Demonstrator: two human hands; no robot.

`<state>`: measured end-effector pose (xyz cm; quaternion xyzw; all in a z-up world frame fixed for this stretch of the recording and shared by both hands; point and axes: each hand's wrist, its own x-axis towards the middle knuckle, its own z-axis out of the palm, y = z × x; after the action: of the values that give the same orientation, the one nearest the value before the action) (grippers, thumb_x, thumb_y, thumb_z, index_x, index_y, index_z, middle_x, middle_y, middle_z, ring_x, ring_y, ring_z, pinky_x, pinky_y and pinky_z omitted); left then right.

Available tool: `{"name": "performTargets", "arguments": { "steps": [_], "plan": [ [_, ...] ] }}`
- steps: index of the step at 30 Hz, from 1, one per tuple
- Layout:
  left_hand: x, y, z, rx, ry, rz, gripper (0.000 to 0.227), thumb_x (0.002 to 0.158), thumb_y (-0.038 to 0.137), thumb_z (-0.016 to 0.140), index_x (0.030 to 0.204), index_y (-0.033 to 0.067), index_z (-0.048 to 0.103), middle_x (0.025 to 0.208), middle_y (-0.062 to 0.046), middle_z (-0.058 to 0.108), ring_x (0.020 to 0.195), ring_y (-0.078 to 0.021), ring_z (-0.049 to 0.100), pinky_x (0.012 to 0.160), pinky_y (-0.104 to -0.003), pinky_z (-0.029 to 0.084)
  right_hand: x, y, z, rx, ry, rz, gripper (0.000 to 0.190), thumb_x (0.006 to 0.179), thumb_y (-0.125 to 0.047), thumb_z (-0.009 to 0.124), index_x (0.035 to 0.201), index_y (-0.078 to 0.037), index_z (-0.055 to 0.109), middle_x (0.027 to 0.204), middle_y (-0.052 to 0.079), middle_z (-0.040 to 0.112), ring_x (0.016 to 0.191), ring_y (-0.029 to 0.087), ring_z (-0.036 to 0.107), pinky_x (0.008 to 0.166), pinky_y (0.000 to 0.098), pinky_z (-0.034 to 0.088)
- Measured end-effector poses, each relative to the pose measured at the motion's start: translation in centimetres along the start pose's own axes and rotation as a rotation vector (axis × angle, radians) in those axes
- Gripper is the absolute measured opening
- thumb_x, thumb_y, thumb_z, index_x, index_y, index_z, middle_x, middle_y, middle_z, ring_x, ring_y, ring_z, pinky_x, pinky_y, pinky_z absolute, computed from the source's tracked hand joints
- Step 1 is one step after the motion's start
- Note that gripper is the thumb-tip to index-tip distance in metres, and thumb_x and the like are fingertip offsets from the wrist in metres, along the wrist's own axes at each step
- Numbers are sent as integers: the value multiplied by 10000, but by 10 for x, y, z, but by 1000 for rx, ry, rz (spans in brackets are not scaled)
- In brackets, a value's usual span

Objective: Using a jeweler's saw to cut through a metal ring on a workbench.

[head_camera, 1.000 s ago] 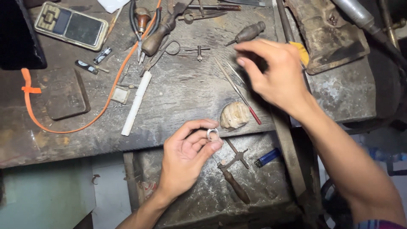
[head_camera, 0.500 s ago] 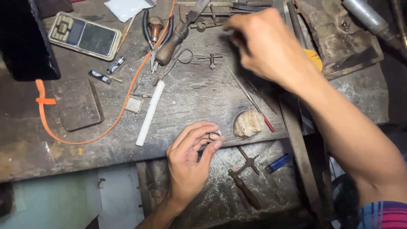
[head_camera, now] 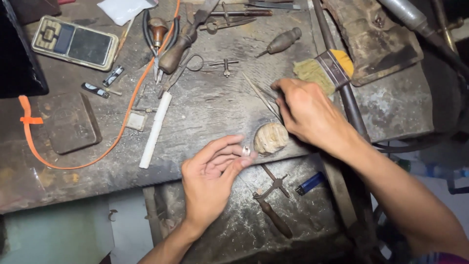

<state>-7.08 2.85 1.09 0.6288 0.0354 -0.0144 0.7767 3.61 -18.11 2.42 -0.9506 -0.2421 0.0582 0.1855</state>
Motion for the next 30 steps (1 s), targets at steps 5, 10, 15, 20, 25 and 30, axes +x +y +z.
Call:
{"name": "performTargets", "arguments": {
  "steps": [5, 10, 15, 20, 25, 30],
  "plan": [
    [6, 3, 11, 54, -26, 118, 238, 829, -94, 777, 1059, -39, 750, 1018, -169, 748, 832, -180, 764, 861, -234, 664, -28, -12, -24, 88, 246, -163, 283, 1010, 47, 533, 1269, 124, 613, 973, 190, 598, 770, 283, 582, 679, 397, 502],
    [28, 15, 33, 193, -112, 351, 184, 851, -56, 784, 1023, -11, 736, 1185, -179, 628, 957, -221, 747, 895, -266, 686, -74, -11, -26, -37, 471, -311, 457, 1005, 167, 558, 1438, 22, 576, 1071, 206, 680, 842, 259, 655, 631, 300, 550],
    [50, 4, 49, 378, -245, 493, 245, 876, 89, 816, 1093, 51, 709, 1000, -71, 764, 815, -141, 750, 782, -255, 593, -91, -11, -19, 104, 533, -251, 210, 949, 111, 713, 1155, 71, 713, 952, 197, 726, 693, 242, 616, 648, 323, 499],
    [55, -15, 52, 283, -214, 421, 216, 818, 132, 844, 1023, 134, 778, 943, -48, 795, 757, -214, 790, 701, -337, 621, -90, -7, -2, 244, 679, -233, 142, 860, 120, 736, 952, 30, 797, 769, 146, 720, 580, 281, 671, 545, 361, 566],
    [60, -14, 48, 168, -249, 376, 193, 822, 62, 834, 1004, 82, 772, 909, -94, 779, 750, -209, 780, 708, -298, 634, -80, -12, -1, 193, 711, -318, 131, 865, 150, 712, 903, 48, 786, 756, 186, 691, 527, 315, 612, 508, 382, 532],
    [63, -20, 47, 105, -280, 367, 203, 825, 56, 830, 1016, 47, 762, 863, -119, 752, 731, -197, 766, 688, -320, 644, -76, -13, -4, 146, 739, -343, 138, 861, 176, 709, 863, 59, 782, 751, 184, 688, 493, 279, 569, 474, 368, 502]
  ]
}}
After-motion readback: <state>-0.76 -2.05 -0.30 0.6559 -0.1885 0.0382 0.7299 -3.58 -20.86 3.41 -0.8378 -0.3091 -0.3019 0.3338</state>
